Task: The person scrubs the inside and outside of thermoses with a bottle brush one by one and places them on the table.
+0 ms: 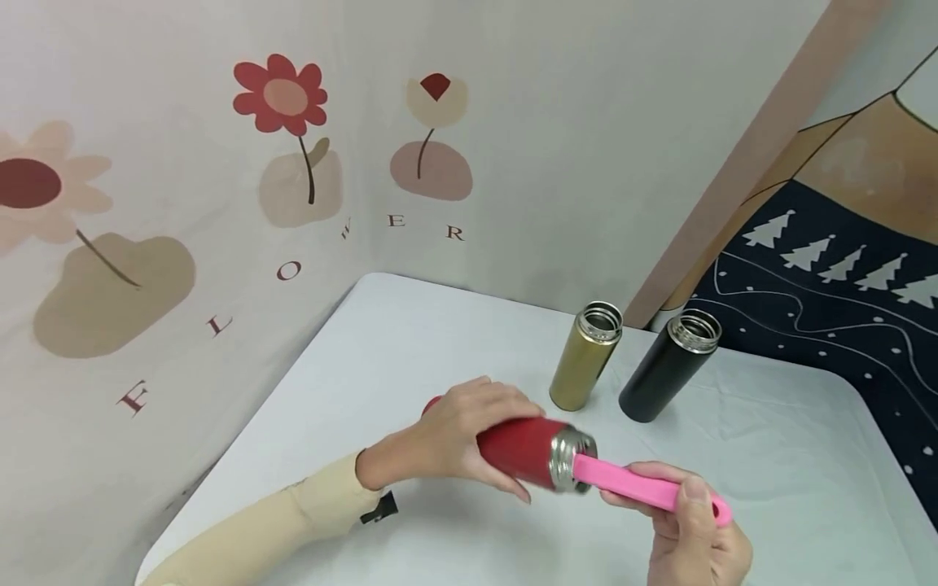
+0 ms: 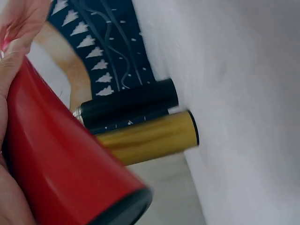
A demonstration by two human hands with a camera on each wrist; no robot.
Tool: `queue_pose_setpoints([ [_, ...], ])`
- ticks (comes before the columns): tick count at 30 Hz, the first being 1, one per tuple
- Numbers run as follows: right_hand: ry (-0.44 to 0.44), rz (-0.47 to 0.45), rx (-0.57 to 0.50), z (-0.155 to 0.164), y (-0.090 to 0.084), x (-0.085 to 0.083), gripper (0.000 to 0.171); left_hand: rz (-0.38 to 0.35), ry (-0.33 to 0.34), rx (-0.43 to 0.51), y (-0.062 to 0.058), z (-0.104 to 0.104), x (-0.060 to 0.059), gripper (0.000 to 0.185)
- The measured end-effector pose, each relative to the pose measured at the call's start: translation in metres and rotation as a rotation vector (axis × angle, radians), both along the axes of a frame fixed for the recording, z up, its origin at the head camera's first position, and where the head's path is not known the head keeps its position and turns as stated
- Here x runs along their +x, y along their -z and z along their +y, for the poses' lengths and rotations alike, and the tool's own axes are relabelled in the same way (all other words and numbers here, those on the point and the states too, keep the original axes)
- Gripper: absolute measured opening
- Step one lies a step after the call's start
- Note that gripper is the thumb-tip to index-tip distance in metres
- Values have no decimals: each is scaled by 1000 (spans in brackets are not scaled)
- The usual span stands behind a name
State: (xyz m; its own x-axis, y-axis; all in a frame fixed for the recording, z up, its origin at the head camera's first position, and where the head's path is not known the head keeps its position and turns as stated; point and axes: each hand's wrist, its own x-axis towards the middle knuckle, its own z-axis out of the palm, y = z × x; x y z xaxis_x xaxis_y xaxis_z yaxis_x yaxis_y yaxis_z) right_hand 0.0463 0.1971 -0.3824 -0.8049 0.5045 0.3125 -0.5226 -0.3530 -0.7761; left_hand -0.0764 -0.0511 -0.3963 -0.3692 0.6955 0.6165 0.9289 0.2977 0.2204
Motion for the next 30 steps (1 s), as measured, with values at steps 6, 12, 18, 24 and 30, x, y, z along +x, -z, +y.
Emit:
queue_pose_setpoints([
  [6, 41, -13, -93, 13, -5, -3, 44, -307, 52, -132, 0, -9, -5, 68],
  [12, 58, 25, -211, 37, -6, -3, 42, -301, 53, -89, 4, -25, -5, 68],
  [18, 50, 77, -291, 59, -6, -8, 43, -184, -19, -4, 12, -36, -7, 67],
  [24, 1, 120, -371, 89, 9, -10, 49, -232, -24, 44, 22, -42, -7, 63],
  [30, -22, 200, -332, 110, 16, -10, 49, -354, 40, 86, 20, -44, -9, 62],
])
